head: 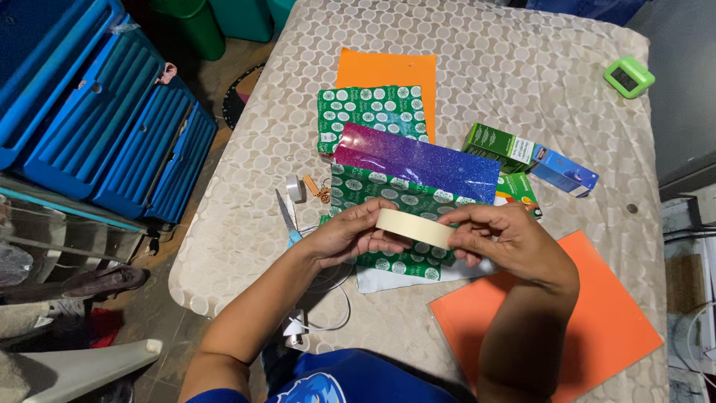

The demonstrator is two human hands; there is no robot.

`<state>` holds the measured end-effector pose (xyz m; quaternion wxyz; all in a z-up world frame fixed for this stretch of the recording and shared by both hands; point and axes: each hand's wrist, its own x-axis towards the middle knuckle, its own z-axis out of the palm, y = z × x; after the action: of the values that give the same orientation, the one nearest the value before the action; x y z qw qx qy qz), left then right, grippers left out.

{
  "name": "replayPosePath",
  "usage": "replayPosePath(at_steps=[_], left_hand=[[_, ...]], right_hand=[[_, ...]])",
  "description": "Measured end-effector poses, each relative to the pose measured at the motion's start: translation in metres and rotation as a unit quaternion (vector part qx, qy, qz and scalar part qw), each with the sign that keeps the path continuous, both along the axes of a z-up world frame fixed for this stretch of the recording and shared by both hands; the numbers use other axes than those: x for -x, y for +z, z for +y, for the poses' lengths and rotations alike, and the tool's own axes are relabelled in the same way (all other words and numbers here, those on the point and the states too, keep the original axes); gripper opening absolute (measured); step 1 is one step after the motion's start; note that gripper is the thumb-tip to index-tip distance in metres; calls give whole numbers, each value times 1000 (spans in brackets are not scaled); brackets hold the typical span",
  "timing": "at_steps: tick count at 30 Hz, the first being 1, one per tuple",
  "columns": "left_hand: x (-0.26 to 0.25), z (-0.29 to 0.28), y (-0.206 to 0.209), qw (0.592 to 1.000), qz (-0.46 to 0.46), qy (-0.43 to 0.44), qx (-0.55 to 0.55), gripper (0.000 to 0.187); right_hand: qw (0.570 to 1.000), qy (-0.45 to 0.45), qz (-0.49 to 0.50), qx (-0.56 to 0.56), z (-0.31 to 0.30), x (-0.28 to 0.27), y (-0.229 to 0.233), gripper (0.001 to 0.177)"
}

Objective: The person wraps a rectangular box with green patterned paper, folds the edges, and secures them with clear tape. They use scissors to trim excess paper and continue taping the seams to complete the wrapping.

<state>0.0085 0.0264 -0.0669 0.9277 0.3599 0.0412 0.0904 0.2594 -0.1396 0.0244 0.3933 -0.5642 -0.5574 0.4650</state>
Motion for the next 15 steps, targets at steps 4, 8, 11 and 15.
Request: replayPosePath(at_steps=[4, 8, 11, 15], left_hand=[[-1, 2, -2, 1000, -7, -15, 5, 36], [-1, -3, 8, 992, 68, 32, -100, 47], [3, -12, 24, 946, 118, 116, -279, 61], [15, -30, 45, 864, 58, 189, -464, 71]], right_hand=[[999, 26, -4, -31, 0, 2, 1, 37], [993, 15, -108, -47, 1, 7, 7, 28], [981, 52, -159, -97, 6, 11, 16, 23], [958, 144, -125, -215, 10, 25, 24, 23]])
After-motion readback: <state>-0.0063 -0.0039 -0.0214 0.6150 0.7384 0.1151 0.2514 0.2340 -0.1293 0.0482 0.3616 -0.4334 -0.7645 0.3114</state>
